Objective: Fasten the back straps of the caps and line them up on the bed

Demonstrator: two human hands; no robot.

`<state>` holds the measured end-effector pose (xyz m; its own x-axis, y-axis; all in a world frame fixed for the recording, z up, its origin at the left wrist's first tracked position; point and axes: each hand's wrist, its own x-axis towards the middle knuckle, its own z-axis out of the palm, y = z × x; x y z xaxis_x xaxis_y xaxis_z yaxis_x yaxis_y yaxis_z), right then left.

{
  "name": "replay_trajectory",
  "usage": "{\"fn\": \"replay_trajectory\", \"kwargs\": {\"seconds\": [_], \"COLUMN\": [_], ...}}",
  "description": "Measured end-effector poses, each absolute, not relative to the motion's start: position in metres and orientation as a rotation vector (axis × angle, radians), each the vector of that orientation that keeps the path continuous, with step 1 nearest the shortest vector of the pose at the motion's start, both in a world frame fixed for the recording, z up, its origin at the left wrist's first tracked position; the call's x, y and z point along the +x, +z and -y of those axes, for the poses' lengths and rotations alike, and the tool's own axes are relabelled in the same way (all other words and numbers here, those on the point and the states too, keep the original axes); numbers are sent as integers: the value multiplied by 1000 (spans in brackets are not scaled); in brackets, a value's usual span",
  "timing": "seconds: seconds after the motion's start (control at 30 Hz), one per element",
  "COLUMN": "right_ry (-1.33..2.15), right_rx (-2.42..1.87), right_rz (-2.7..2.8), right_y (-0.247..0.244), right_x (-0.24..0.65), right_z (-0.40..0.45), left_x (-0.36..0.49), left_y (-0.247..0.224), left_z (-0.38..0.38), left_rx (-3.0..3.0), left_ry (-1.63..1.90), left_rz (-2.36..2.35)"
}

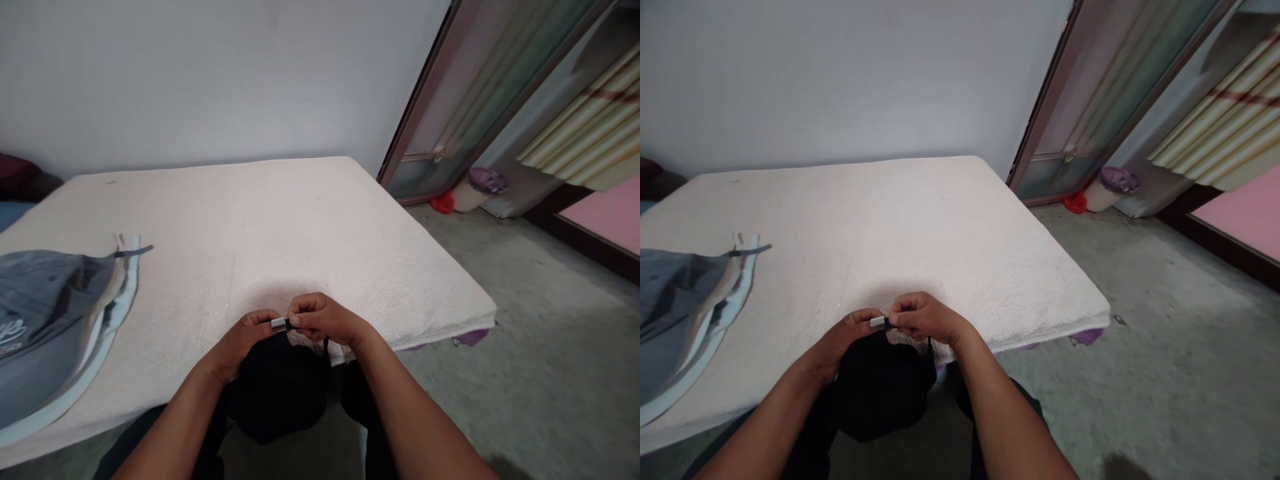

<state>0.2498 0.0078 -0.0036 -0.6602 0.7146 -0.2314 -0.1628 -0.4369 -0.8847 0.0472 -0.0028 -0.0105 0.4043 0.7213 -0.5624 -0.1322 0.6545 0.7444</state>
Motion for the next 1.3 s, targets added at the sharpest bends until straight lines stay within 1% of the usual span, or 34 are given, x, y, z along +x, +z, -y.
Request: {"fn": "replay_trajectory", "kwargs": {"seconds": [0.33,0.7,1.3], "right_ry": [2177,2144,2125], "right_rx": [-767,-813,-689], "right_rz": [1163,1190,1145], "right_y": [-7,-6,-6], "right_x": [250,249,246], "right_z": [-7,-7,-7], "left_x": [49,48,45], "left_y": [-6,-10,-12], "left_z": [4,4,5], "left_rx": [673,702,628], "left_ry": [567,573,605], "left_rz": [-980,-946,-911]}}
